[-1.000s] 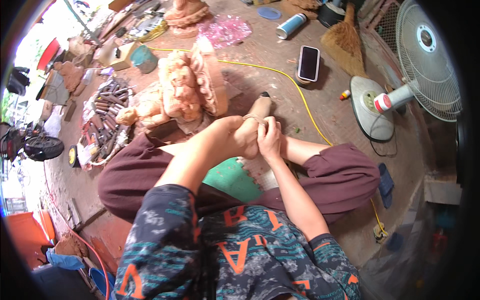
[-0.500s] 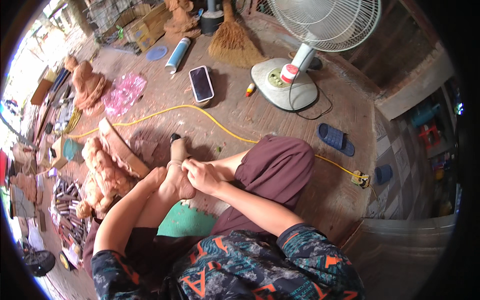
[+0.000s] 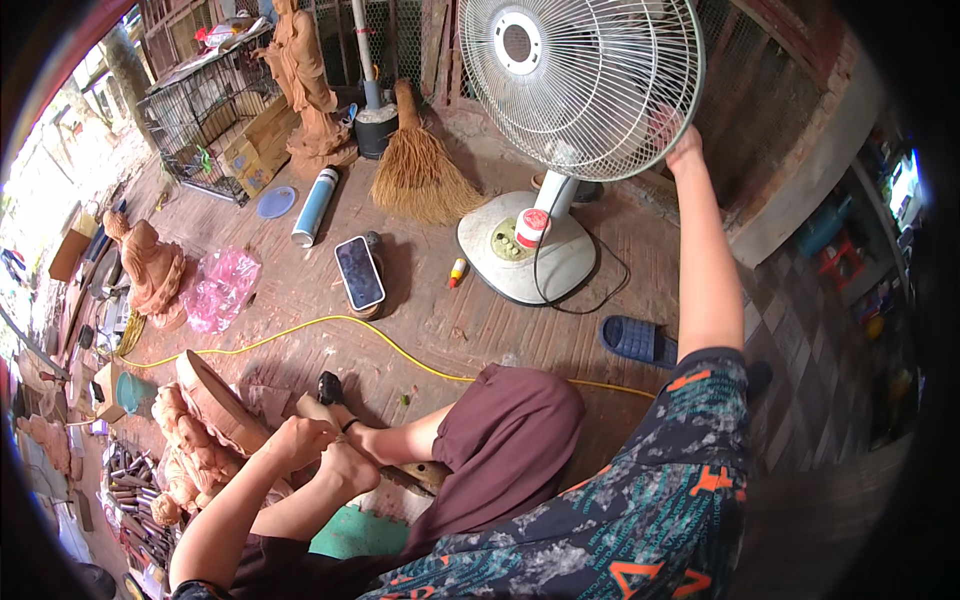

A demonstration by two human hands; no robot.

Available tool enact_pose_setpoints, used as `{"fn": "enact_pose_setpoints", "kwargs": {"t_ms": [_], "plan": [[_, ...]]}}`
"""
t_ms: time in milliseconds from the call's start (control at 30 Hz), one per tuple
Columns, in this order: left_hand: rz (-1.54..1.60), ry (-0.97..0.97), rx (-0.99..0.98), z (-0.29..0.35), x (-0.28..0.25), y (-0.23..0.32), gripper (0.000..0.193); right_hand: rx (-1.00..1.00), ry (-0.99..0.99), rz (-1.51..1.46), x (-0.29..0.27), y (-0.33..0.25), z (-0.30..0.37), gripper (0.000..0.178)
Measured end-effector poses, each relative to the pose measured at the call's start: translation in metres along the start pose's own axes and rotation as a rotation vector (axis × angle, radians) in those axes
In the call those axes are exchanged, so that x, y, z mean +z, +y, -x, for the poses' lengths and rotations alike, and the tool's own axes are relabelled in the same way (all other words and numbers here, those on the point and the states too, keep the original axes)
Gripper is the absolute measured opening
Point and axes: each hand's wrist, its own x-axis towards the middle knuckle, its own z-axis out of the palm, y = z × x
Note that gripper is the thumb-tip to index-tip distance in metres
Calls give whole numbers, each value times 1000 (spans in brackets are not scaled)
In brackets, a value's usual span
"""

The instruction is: The person sits on the floor and carves a large wooden statue of a reclining figure. They use a chisel and a wooden mallet to chip away wood from the statue's back and side, occasionally switching tools and adjusting their position.

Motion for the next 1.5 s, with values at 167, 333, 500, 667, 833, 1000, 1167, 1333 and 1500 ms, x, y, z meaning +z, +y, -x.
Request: {"fn": "enact_pose_setpoints", "kwargs": {"t_ms": [167, 333, 500, 667, 833, 1000, 1167, 1333, 1500], "plan": [[4, 3, 104, 6, 2, 2, 18, 24, -362, -146, 35, -16, -8, 23], [110, -16, -5, 11, -20, 28, 18, -288, -352, -85, 64, -53, 32, 18], [170, -56, 200, -32, -27, 51, 19, -654, -636, -483, -23, -196, -88, 22], [216, 81, 320, -39, -60, 124, 26, -475, -922, -960, -41, -233, 36, 23], [343, 245, 668, -90, -92, 235, 68, -53, -783, -1075, -55, -149, 244, 8], [603, 28, 716, -123, -81, 318, 95, -260, -592, -744, -5, -32, 333, 12], [592, -263, 411, -104, -84, 328, 23, -25, -278, -991, -23, -17, 355, 24], [-23, 81, 751, -74, -88, 257, 17, 237, 252, -1280, -127, 15, 341, 26], [-340, 183, 672, -62, -99, 196, 12, 382, 553, -1268, -226, 86, 337, 25]]}}
